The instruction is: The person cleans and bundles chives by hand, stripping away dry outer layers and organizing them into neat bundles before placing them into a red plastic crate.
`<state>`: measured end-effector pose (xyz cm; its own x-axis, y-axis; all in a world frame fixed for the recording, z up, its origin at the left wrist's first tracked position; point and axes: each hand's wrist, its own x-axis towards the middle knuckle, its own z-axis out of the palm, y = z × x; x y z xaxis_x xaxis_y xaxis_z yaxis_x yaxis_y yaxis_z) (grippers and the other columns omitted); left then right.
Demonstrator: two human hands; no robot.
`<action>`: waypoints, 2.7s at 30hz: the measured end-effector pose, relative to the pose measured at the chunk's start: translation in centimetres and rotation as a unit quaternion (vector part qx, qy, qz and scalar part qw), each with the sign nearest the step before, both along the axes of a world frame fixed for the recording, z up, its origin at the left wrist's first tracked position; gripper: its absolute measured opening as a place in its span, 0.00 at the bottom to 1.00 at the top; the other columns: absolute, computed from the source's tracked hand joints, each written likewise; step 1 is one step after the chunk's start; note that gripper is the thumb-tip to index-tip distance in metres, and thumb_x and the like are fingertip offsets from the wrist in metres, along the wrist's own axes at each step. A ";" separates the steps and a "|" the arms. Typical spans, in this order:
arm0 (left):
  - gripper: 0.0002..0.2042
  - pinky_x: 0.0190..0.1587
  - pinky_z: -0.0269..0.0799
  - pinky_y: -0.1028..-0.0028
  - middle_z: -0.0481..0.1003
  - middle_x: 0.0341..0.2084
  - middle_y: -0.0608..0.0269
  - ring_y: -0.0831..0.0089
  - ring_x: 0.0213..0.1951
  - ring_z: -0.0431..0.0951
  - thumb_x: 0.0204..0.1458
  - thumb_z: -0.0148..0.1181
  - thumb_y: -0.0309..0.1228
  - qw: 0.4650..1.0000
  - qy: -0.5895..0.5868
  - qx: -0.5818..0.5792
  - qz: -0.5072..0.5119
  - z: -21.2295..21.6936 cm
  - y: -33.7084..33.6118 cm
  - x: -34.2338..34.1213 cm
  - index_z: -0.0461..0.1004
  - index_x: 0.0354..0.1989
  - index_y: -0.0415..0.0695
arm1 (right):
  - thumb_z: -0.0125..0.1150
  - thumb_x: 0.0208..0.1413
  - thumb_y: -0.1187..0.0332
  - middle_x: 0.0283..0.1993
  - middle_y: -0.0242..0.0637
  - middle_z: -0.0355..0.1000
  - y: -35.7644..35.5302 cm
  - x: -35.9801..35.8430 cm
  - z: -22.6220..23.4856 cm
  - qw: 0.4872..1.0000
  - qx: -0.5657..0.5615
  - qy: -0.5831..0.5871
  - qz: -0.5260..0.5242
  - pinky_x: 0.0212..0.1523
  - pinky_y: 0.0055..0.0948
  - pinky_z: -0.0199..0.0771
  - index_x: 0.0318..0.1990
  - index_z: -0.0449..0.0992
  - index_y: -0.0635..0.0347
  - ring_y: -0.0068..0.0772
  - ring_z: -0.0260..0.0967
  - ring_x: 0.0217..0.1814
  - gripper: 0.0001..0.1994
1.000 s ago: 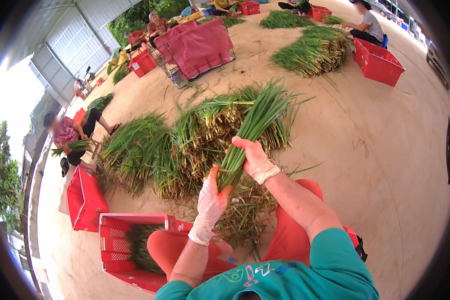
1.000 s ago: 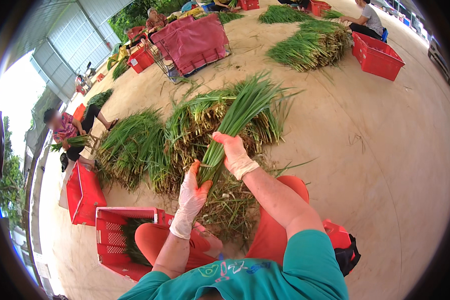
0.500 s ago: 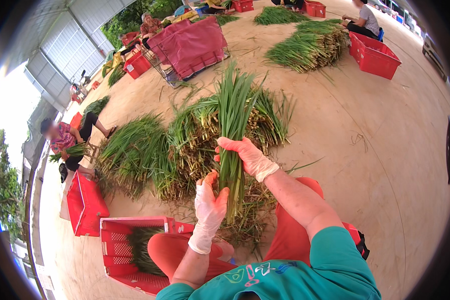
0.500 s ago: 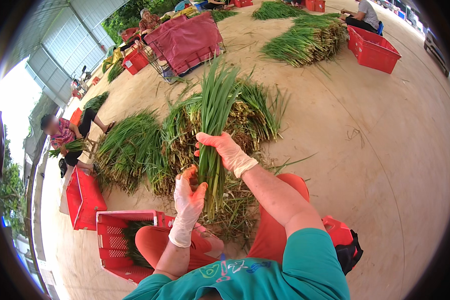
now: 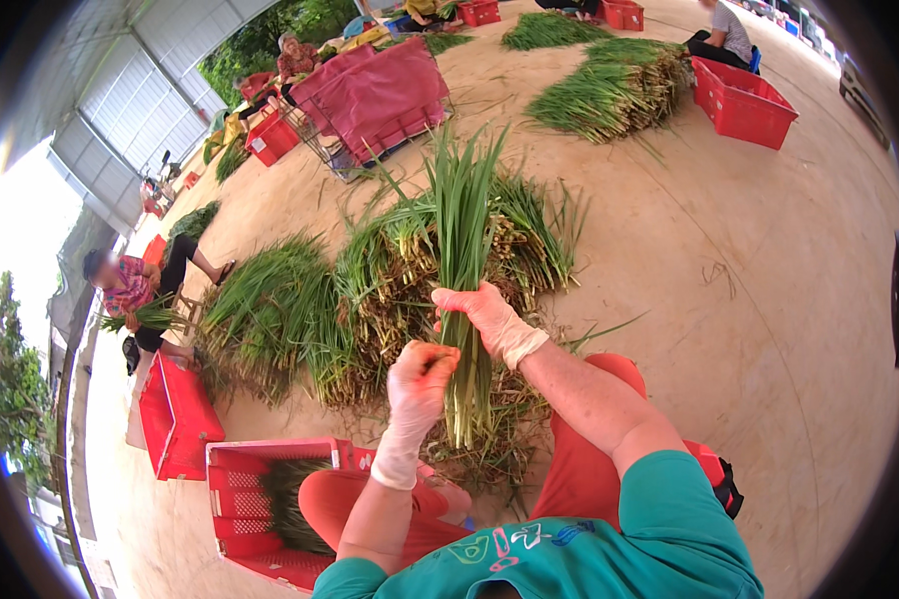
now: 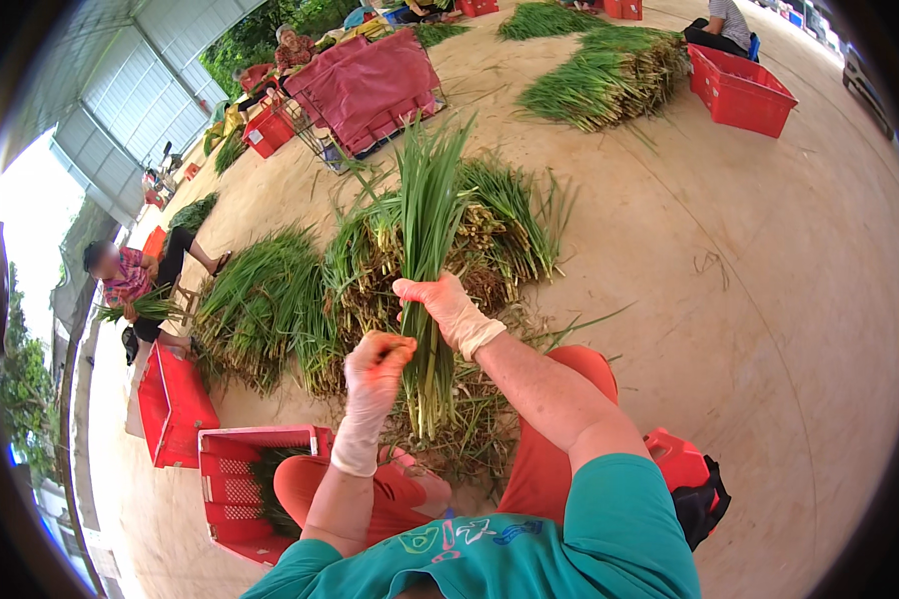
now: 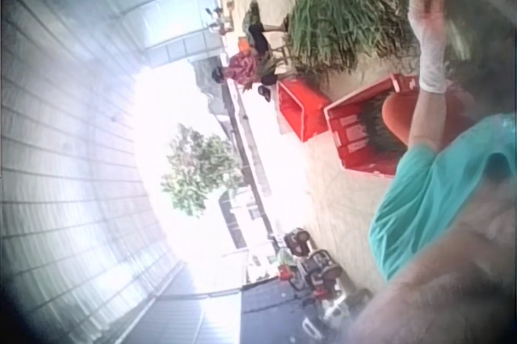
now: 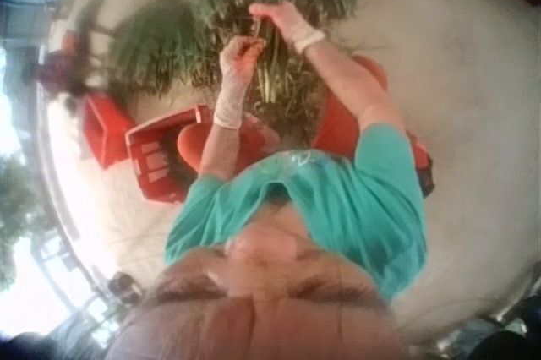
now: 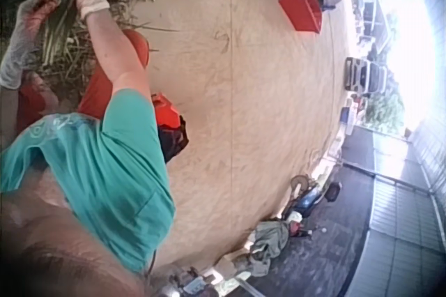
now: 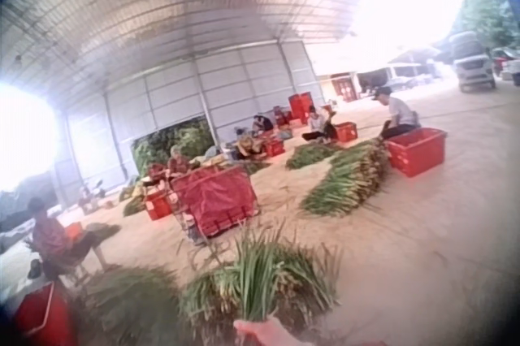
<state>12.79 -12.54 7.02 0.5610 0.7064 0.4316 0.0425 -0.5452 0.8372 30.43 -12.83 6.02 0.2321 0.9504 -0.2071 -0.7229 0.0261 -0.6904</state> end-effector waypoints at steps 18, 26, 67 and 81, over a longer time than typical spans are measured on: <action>0.04 0.43 0.74 0.78 0.80 0.34 0.63 0.79 0.35 0.77 0.60 0.58 0.16 0.989 0.036 -0.139 0.026 -1.0 -2.0 -2.0 0.76 0.42 0.35 | 0.71 0.53 0.72 0.31 0.38 0.73 0.3 0.4 0.1 0.999 -0.011 -0.005 -0.041 0.27 0.35 0.80 0.43 0.74 0.65 0.36 0.76 0.27 0.13; 0.08 0.45 0.78 0.73 0.77 0.38 0.58 0.70 0.39 0.80 0.54 0.61 0.11 0.988 0.020 -0.141 -0.067 -2.2 -4.9 -7.5 0.76 0.38 0.37 | 0.69 0.57 0.69 0.33 0.39 0.76 0.4 5.3 0.2 0.991 0.040 0.027 -0.128 0.32 0.40 0.82 0.41 0.74 0.63 0.38 0.78 0.32 0.11; 0.32 0.44 0.73 0.73 0.72 0.49 0.67 0.72 0.39 0.71 0.45 0.76 0.25 0.984 0.108 0.116 0.078 3.3 -3.1 -1.7 0.71 0.61 0.45 | 0.65 0.63 0.63 0.53 0.48 0.77 -1.5 0.9 -0.6 0.978 0.071 0.085 0.179 0.51 0.45 0.84 0.58 0.72 0.63 0.43 0.80 0.50 0.20; 0.04 0.25 0.69 0.83 0.80 0.28 0.69 0.85 0.23 0.71 0.64 0.61 0.27 0.927 -0.225 -0.298 0.033 5.2 3.3 -1.5 0.81 0.40 0.43 | 0.67 0.60 0.67 0.46 0.41 0.79 -2.3 -0.4 1.6 0.970 0.079 0.035 0.228 0.43 0.39 0.86 0.55 0.74 0.62 0.38 0.82 0.42 0.18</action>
<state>11.27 -9.25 12.20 0.3657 0.9213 0.1323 -0.3665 0.0119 0.9303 30.07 -15.13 7.63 -0.2293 0.9720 -0.0509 -0.7296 -0.2063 -0.6521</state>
